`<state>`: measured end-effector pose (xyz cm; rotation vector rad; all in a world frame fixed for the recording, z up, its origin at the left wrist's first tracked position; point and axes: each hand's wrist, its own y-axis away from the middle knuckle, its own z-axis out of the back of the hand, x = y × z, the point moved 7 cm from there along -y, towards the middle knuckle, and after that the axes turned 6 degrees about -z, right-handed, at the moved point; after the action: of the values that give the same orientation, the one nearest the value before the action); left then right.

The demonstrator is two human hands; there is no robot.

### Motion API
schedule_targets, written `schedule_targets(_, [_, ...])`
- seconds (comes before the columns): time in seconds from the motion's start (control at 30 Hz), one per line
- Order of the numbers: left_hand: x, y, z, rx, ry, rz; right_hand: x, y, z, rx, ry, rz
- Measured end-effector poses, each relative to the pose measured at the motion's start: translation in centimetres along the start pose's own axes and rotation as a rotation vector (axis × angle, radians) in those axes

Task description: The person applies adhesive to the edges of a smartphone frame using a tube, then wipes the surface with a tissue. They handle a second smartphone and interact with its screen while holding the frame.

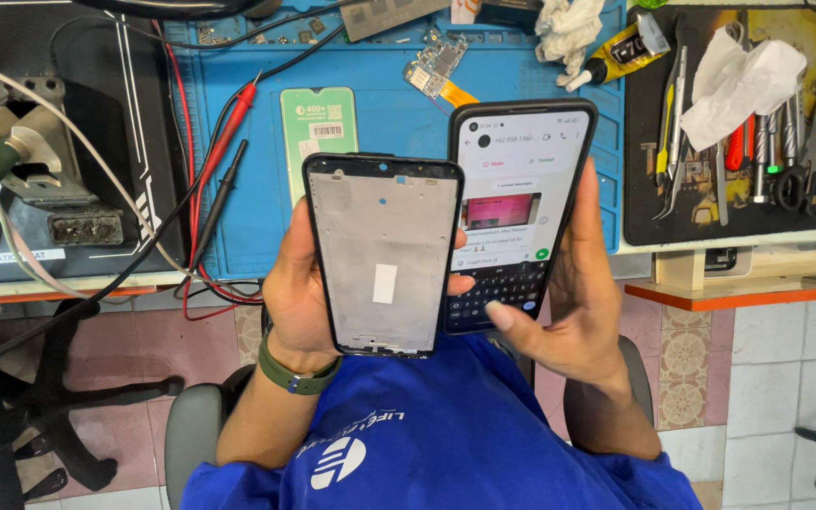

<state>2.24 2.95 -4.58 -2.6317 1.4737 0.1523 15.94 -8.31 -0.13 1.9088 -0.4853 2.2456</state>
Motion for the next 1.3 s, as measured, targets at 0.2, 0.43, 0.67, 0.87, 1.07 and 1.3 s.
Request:
schedule_targets(0.2, [0.1,-0.1,-0.2,-0.007,-0.015,0.009,-0.4,-0.3,-0.4,0.012,-0.087,-0.105])
schedule_targets(0.43, [-0.2,0.1,-0.1,-0.008,0.029,0.011,-0.8,0.9,1.2,0.147,-0.055,-0.081])
schedule_targets(0.67, [-0.1,-0.2,-0.1,-0.005,0.02,0.008,-0.8,1.1,0.9,0.134,-0.086,-0.053])
schedule_targets(0.87, [0.2,-0.1,0.1,-0.002,-0.006,0.023,-1.1,0.8,0.4,0.046,-0.047,-0.059])
schedule_targets(1.07, [0.5,0.1,0.5,0.01,-0.035,0.045,-1.3,0.5,-0.7,-0.109,-0.026,-0.02])
schedule_targets(1.3, [0.3,0.1,1.0,-0.026,-0.161,0.008,-1.8,0.8,-1.0,-0.156,-0.089,-0.043])
